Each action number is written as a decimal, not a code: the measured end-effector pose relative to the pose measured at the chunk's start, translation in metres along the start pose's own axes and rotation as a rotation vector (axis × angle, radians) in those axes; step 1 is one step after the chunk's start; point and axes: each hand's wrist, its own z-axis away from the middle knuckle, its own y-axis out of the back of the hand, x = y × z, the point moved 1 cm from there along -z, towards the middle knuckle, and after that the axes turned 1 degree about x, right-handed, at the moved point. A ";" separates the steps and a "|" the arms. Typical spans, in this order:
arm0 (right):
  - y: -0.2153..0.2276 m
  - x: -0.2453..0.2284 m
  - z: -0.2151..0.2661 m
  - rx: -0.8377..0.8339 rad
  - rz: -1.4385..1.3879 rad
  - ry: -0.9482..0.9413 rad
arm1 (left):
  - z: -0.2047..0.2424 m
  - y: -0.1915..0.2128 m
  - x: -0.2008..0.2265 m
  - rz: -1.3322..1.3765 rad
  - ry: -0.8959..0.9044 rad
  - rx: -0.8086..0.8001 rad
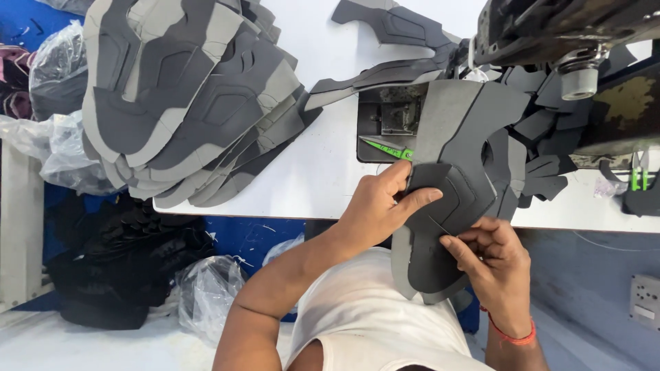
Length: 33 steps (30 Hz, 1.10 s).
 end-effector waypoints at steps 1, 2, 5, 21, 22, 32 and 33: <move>0.000 0.000 -0.001 0.002 -0.010 -0.010 | -0.001 0.000 -0.001 -0.007 -0.009 -0.006; 0.001 0.002 -0.002 0.002 -0.010 -0.010 | -0.002 0.000 -0.003 -0.007 -0.008 -0.006; 0.004 0.007 -0.003 0.006 -0.022 -0.044 | -0.004 -0.001 -0.008 -0.012 -0.004 -0.026; 0.001 0.002 -0.009 -0.028 -0.041 -0.072 | -0.010 0.007 0.004 0.099 0.087 -0.027; 0.000 0.000 -0.010 -0.040 -0.027 -0.066 | -0.011 0.008 0.004 0.116 0.101 -0.018; 0.002 0.014 -0.005 -0.035 -0.004 -0.131 | -0.021 0.008 -0.009 0.215 0.180 -0.085; 0.003 0.014 -0.004 -0.038 -0.012 -0.136 | -0.022 0.008 -0.010 0.237 0.207 -0.094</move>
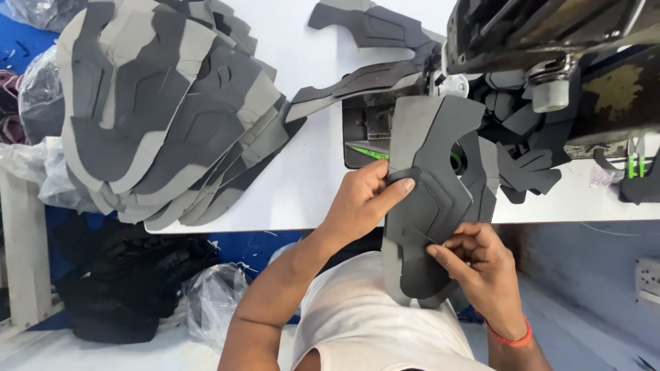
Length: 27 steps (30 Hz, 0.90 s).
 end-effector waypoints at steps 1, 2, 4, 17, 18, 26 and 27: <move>0.001 0.000 -0.001 -0.006 -0.006 -0.003 | -0.001 0.000 -0.001 0.022 0.025 -0.006; 0.004 -0.001 0.000 -0.004 -0.006 -0.003 | -0.001 -0.001 -0.001 0.023 0.024 -0.008; 0.007 -0.004 0.000 -0.021 0.003 -0.037 | -0.002 -0.002 -0.001 0.097 0.077 -0.031; 0.013 -0.001 -0.013 -0.036 -0.061 -0.028 | -0.013 -0.001 0.000 0.121 0.058 -0.038; 0.014 0.001 -0.014 -0.038 -0.057 -0.021 | -0.013 -0.002 0.001 0.114 0.059 -0.031; 0.025 -0.009 -0.022 -0.025 -0.009 0.020 | -0.018 -0.010 -0.010 0.083 0.020 0.007; 0.028 -0.012 -0.024 -0.024 0.002 0.018 | -0.020 -0.011 -0.009 0.093 0.009 0.016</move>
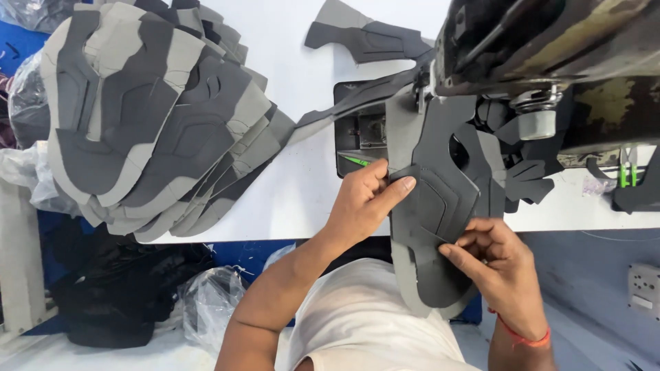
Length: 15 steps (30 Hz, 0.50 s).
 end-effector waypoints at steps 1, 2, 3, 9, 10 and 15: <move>0.003 -0.003 -0.002 0.002 0.011 -0.002 | -0.002 -0.002 0.001 0.010 -0.011 0.009; 0.004 -0.008 -0.006 0.005 0.012 -0.001 | -0.005 -0.004 0.004 0.011 -0.013 0.005; 0.006 -0.013 -0.009 -0.002 -0.007 -0.006 | -0.008 -0.005 0.006 0.007 -0.025 0.021; 0.012 -0.020 -0.031 -0.029 -0.041 -0.019 | -0.024 -0.005 0.012 0.002 -0.035 0.063; 0.012 -0.022 -0.034 -0.035 -0.037 -0.020 | -0.027 -0.005 0.014 0.009 -0.030 0.067; 0.010 -0.032 -0.047 -0.067 -0.054 0.027 | -0.041 -0.001 0.030 0.005 -0.002 0.066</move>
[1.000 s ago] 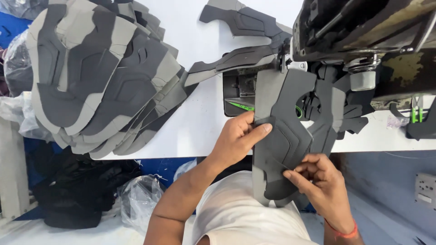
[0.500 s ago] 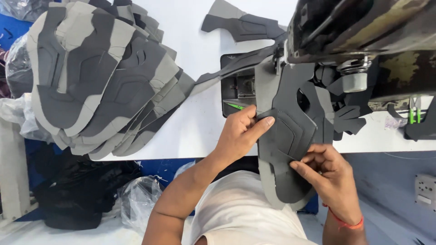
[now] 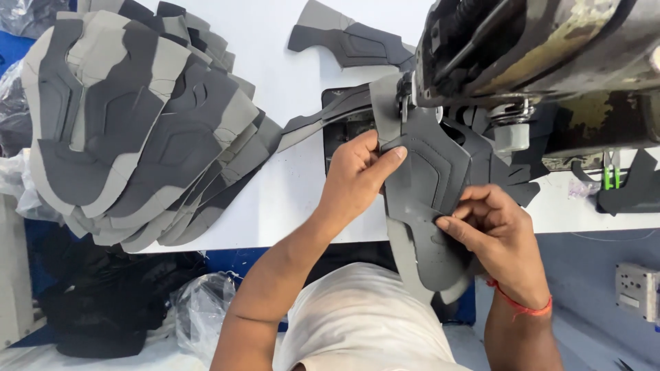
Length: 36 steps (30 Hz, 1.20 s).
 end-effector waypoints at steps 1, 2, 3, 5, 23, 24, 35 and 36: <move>0.000 -0.001 -0.002 -0.010 -0.019 0.013 | -0.002 0.001 0.003 0.005 0.016 -0.004; -0.001 -0.003 -0.003 -0.009 -0.018 0.013 | -0.005 0.002 0.005 0.006 0.016 -0.004; -0.002 -0.004 -0.005 -0.008 -0.034 0.013 | -0.008 0.003 0.007 0.021 0.031 -0.011; -0.005 -0.006 -0.009 -0.006 -0.049 0.013 | -0.014 0.005 0.011 0.038 0.045 -0.018; -0.019 -0.019 -0.027 0.026 -0.010 0.021 | -0.035 0.015 0.009 -0.100 0.028 0.010; -0.019 -0.017 -0.027 0.033 -0.004 0.019 | -0.034 0.015 0.008 -0.090 0.033 0.004; -0.025 -0.017 -0.023 0.058 0.015 0.014 | -0.027 0.019 0.022 -0.362 0.034 -0.032; -0.025 -0.017 -0.022 0.059 0.021 0.021 | -0.028 0.021 0.015 -0.341 0.031 -0.055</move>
